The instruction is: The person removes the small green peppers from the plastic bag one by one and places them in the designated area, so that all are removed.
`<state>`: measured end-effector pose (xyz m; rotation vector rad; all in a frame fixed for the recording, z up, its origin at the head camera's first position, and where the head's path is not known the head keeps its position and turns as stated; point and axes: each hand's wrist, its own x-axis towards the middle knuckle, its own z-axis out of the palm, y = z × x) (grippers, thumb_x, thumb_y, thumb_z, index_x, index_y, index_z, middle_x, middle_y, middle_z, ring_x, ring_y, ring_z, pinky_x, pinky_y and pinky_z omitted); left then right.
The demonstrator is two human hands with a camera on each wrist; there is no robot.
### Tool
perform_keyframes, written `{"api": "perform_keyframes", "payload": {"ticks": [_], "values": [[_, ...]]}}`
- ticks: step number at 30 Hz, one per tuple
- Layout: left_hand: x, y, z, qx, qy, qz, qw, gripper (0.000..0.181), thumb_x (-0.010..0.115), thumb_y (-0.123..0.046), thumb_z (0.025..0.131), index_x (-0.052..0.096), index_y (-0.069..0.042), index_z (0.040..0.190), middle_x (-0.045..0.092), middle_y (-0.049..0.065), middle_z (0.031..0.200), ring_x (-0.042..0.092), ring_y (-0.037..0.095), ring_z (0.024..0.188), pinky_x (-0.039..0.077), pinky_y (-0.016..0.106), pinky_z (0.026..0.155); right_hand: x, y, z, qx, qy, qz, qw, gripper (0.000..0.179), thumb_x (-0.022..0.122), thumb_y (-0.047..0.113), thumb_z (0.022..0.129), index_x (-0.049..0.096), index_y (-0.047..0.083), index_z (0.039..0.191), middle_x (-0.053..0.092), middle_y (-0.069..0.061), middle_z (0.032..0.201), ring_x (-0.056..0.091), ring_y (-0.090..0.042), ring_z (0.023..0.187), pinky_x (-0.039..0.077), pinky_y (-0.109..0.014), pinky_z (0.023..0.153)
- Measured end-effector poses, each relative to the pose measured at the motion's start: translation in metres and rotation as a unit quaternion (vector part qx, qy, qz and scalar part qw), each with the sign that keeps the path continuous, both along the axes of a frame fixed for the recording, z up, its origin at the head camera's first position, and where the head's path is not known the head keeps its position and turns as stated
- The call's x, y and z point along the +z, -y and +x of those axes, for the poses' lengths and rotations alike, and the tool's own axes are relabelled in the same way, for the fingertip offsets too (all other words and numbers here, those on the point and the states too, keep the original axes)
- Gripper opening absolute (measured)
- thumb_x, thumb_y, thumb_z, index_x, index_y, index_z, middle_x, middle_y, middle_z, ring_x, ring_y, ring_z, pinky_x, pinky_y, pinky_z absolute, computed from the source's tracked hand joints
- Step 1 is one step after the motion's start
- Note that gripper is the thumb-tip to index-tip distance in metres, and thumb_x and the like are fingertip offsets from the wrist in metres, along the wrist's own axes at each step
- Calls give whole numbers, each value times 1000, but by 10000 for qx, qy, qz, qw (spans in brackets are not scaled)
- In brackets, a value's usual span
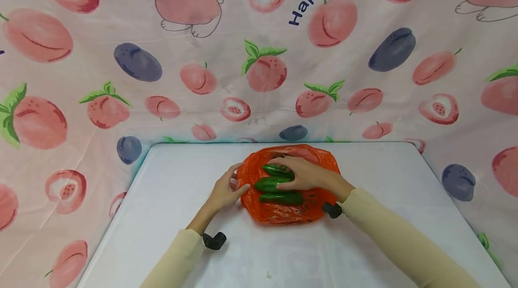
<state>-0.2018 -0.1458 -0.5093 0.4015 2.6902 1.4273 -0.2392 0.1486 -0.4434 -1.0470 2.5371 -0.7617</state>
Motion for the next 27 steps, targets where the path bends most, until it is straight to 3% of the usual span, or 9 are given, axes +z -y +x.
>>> {"api": "perform_keyframes", "payload": {"ticks": [7, 15, 27], "values": [[1, -2, 1, 145, 216, 112, 9996, 67, 77, -22, 93, 47, -21, 153, 62, 14, 119, 61, 21, 89, 58, 32, 71, -3, 7, -4, 187, 212, 63, 9996, 65, 76, 37, 94, 51, 14, 150, 61, -13, 132, 61, -27, 114, 54, -46, 97], [4, -3, 2, 279, 754, 709, 9942, 62, 78, -16, 93, 51, -20, 149, 60, 17, 123, 62, 23, 83, 61, 40, 65, -4, 17, -6, 236, 410, 461, 9978, 58, 77, 33, 94, 57, 15, 145, 64, -8, 129, 62, -22, 108, 54, -42, 95], [5, 0, 1, 326, 1050, 1418, 9838, 60, 78, -4, 90, 57, -13, 145, 62, 16, 113, 64, 20, 80, 61, 37, 69, -1, 26, -7, 107, 570, 915, 9941, 50, 78, 27, 93, 62, 23, 141, 66, -3, 126, 59, -21, 116, 52, -44, 100]]}}
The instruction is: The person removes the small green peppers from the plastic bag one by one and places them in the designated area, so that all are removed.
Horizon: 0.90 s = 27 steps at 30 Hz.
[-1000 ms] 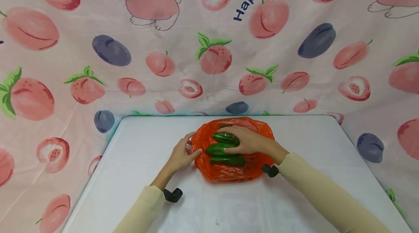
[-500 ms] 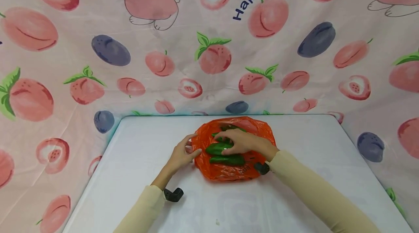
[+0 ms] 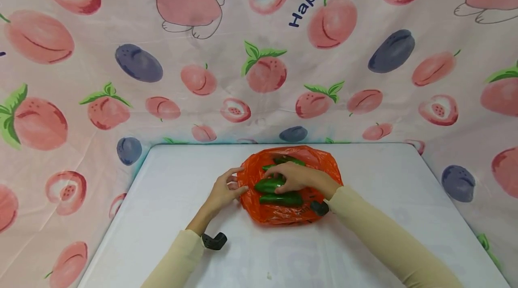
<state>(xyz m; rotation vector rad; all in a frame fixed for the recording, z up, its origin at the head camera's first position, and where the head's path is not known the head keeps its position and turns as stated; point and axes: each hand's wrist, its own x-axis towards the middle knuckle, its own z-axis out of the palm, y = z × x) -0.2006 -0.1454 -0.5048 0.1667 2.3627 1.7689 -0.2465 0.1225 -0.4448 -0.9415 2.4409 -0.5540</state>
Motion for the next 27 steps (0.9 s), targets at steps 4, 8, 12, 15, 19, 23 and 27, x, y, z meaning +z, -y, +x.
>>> {"api": "perform_keyframes", "payload": {"ticks": [4, 8, 12, 15, 19, 23, 27], "values": [[0, -1, -1, -1, 58, 193, 9998, 58, 77, 0, 90, 58, -11, 144, 62, 17, 111, 66, 21, 77, 61, 41, 70, -1, 1, -1, -51, 66, 52, 10000, 48, 78, 26, 94, 63, 26, 140, 65, 1, 127, 57, -20, 118, 50, -44, 102], [0, -2, -1, 68, 132, 234, 9996, 56, 76, 2, 90, 59, -10, 142, 61, 17, 111, 66, 22, 78, 62, 45, 75, -3, 1, -1, -51, 73, 74, 9999, 45, 78, 25, 94, 65, 26, 137, 64, 2, 128, 57, -19, 117, 50, -44, 102], [-2, -3, -3, 102, 249, 331, 9991, 55, 75, 5, 89, 60, -9, 140, 62, 17, 112, 67, 22, 80, 61, 48, 78, -2, 1, -1, -37, 24, 104, 9999, 42, 77, 25, 94, 66, 27, 135, 64, 2, 128, 57, -19, 117, 50, -43, 103], [-2, -3, -3, 128, 308, 390, 9987, 54, 74, 6, 89, 60, -8, 140, 62, 18, 112, 67, 22, 80, 61, 46, 77, -1, 2, -1, -27, 2, 113, 9999, 41, 77, 25, 94, 66, 27, 134, 64, 2, 128, 57, -19, 117, 49, -43, 103], [-2, -2, -2, 131, 365, 452, 9982, 53, 74, 5, 90, 61, -10, 139, 61, 18, 114, 68, 20, 81, 62, 40, 76, -1, 2, 0, -30, -5, 101, 9999, 41, 78, 25, 94, 67, 27, 133, 64, 1, 128, 57, -20, 117, 49, -44, 103], [-1, -2, -1, 129, 409, 538, 9976, 52, 74, 4, 90, 61, -10, 139, 61, 18, 115, 69, 20, 85, 62, 38, 78, -1, 2, 0, -17, -15, 93, 10000, 41, 78, 25, 94, 67, 27, 133, 64, 1, 129, 57, -20, 118, 49, -43, 103], [0, -2, -1, 112, 439, 608, 9971, 52, 74, 5, 90, 61, -9, 139, 61, 19, 116, 70, 21, 88, 62, 37, 78, -1, 1, 0, 11, -26, 62, 10000, 42, 77, 24, 94, 66, 26, 134, 64, 0, 130, 58, -20, 119, 49, -43, 103]]}}
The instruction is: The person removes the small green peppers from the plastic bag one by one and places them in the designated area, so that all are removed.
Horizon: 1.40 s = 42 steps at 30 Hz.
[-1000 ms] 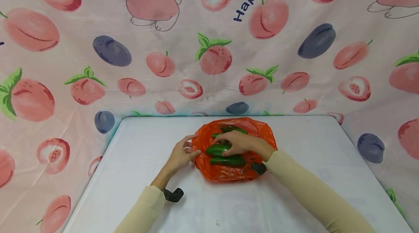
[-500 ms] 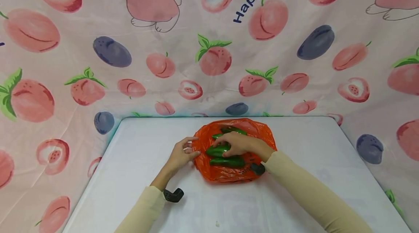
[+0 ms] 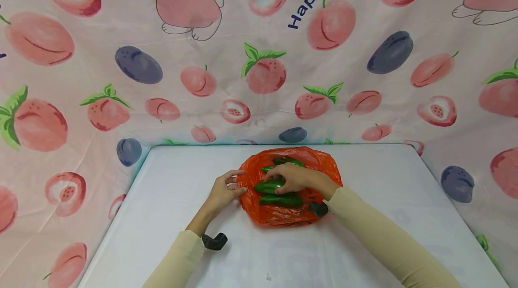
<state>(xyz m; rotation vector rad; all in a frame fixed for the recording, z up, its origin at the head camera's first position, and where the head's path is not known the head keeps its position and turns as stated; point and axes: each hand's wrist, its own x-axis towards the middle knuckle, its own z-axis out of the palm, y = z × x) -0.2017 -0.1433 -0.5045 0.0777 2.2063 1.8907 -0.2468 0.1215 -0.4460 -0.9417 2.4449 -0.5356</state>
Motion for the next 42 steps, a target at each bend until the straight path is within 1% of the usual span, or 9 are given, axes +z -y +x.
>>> {"api": "perform_keyframes", "payload": {"ticks": [7, 13, 18, 22, 26, 30, 32, 38, 42], "values": [[-2, 1, -1, 47, 24, 41, 10000, 53, 74, 6, 90, 61, -8, 139, 60, 19, 116, 70, 21, 90, 62, 36, 77, -1, -1, -1, 41, -51, -63, 10000, 42, 78, 25, 94, 67, 26, 134, 65, 1, 127, 59, -19, 117, 50, -41, 101], [-3, 1, -1, 70, 49, -15, 10000, 53, 73, 6, 90, 60, -9, 139, 60, 19, 115, 70, 21, 88, 62, 34, 75, 0, -3, 0, 1, -40, -126, 9999, 43, 78, 23, 93, 66, 25, 134, 65, -2, 128, 59, -21, 119, 50, -42, 102], [-5, 2, -1, 45, 116, -81, 9999, 54, 74, 5, 91, 59, -10, 141, 60, 18, 116, 70, 21, 87, 61, 33, 76, 2, -7, -2, 23, -164, -267, 9995, 41, 78, 23, 93, 67, 25, 132, 64, -3, 126, 59, -22, 116, 51, -43, 100], [-6, 2, -1, 72, 179, -71, 9998, 54, 74, 4, 91, 59, -11, 141, 60, 18, 116, 70, 22, 88, 61, 34, 77, 6, -10, -2, 64, -209, -415, 9989, 39, 78, 22, 93, 66, 24, 131, 63, -4, 126, 58, -23, 114, 53, -44, 98], [-6, 2, -1, 25, 138, 16, 9999, 55, 74, 5, 90, 58, -9, 142, 60, 19, 116, 70, 21, 90, 61, 34, 77, 9, -14, -3, 136, -284, -548, 9980, 40, 77, 23, 94, 65, 23, 132, 62, -2, 127, 58, -21, 112, 53, -42, 96], [-5, 1, -1, 0, 98, 99, 9999, 57, 74, 6, 90, 57, -7, 142, 60, 20, 115, 69, 20, 87, 61, 33, 76, 12, -17, -2, 143, -363, -631, 9972, 42, 77, 23, 94, 64, 23, 134, 61, -1, 131, 58, -18, 109, 54, -40, 96], [-4, 1, -1, -5, 88, 139, 9999, 57, 74, 6, 89, 57, -6, 143, 60, 20, 115, 69, 19, 85, 61, 33, 75, 14, -19, -1, 119, -409, -681, 9968, 43, 77, 23, 94, 63, 22, 134, 61, -2, 131, 59, -18, 107, 54, -41, 94], [-3, 0, -1, -44, 92, 163, 9998, 59, 73, 6, 90, 55, -5, 145, 58, 21, 117, 68, 18, 84, 59, 34, 75, 20, -27, 3, 22, -605, -926, 9939, 44, 79, 21, 93, 63, 21, 134, 62, -1, 120, 58, -18, 97, 54, -38, 87], [-3, 0, -2, -19, 80, 172, 9998, 59, 73, 7, 90, 55, -4, 145, 57, 21, 116, 68, 18, 84, 59, 33, 74, 28, -31, 5, -22, -716, -1164, 9906, 45, 80, 18, 92, 63, 18, 134, 63, -2, 118, 60, -19, 99, 54, -38, 88]]}}
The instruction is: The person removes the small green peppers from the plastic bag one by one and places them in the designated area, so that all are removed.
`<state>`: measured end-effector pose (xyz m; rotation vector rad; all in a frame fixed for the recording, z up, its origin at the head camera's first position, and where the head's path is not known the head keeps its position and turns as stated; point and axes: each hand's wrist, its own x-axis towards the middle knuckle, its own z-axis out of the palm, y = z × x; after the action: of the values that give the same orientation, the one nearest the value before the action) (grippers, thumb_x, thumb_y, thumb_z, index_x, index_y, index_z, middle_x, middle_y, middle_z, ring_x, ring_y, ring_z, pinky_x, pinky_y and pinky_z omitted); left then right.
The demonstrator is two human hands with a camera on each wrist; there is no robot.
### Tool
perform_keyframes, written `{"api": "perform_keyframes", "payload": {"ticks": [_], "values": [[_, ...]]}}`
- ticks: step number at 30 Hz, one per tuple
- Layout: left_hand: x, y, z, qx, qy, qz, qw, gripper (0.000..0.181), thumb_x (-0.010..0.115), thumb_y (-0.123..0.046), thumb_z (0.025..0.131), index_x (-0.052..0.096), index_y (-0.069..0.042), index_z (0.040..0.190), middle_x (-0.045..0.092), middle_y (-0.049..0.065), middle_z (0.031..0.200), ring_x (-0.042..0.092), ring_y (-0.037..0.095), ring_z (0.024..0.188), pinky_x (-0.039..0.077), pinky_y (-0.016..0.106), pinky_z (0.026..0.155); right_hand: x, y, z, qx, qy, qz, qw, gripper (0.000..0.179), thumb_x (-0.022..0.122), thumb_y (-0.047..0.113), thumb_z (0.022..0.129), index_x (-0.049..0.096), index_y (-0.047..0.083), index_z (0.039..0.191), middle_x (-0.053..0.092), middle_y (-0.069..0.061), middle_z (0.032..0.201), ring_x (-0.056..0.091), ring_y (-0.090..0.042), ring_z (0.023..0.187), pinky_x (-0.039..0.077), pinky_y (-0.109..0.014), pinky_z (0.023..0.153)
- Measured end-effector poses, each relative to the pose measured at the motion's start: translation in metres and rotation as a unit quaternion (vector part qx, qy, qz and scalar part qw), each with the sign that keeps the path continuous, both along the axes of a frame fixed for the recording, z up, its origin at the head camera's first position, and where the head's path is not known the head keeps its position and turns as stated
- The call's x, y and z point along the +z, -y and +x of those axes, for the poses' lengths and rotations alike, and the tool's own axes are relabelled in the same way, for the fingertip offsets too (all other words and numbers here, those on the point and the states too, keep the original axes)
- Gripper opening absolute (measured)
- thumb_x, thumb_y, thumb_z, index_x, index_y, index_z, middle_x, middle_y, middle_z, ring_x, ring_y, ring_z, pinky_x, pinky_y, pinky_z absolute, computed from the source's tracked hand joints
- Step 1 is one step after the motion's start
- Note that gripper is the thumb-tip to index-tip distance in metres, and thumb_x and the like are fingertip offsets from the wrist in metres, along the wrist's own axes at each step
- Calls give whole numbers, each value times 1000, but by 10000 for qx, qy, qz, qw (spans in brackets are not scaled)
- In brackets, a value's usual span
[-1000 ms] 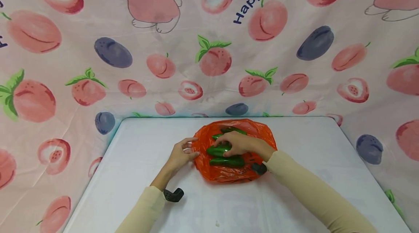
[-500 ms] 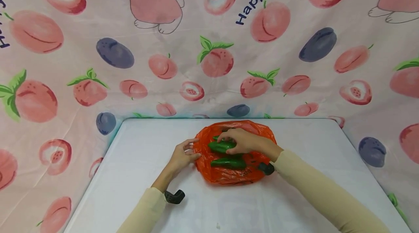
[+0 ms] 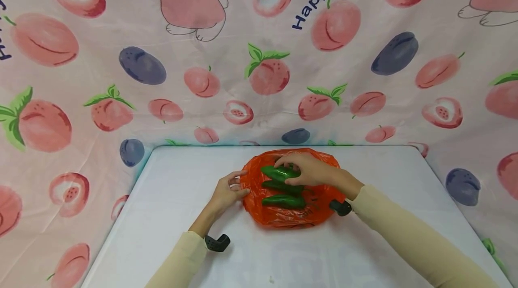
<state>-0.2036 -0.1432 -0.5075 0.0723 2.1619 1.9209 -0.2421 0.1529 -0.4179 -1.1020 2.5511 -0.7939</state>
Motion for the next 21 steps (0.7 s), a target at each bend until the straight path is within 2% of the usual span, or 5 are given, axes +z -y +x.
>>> {"api": "perform_keyframes", "payload": {"ticks": [7, 14, 21], "values": [[2, -2, 0, 87, 28, -26, 10000, 57, 73, 8, 89, 58, -6, 143, 58, 18, 113, 68, 18, 83, 59, 32, 73, 10, -11, 0, -122, -154, -315, 9993, 47, 81, 17, 90, 64, 14, 134, 65, -3, 116, 61, -21, 98, 57, -42, 86], [-1, -1, 1, 156, 52, -37, 9999, 58, 74, 8, 89, 58, -7, 142, 58, 18, 114, 68, 17, 84, 59, 31, 72, 22, -25, 3, -488, -342, -512, 9969, 50, 82, 18, 90, 64, 16, 136, 64, -2, 113, 61, -19, 97, 57, -42, 85], [1, 0, 1, 152, 39, -21, 9999, 58, 75, 7, 88, 59, -8, 142, 58, 18, 114, 66, 17, 81, 59, 33, 71, 31, -44, 1, -695, -728, -801, 9917, 49, 84, 13, 87, 66, 15, 133, 66, -4, 114, 65, -22, 94, 59, -40, 79]]}}
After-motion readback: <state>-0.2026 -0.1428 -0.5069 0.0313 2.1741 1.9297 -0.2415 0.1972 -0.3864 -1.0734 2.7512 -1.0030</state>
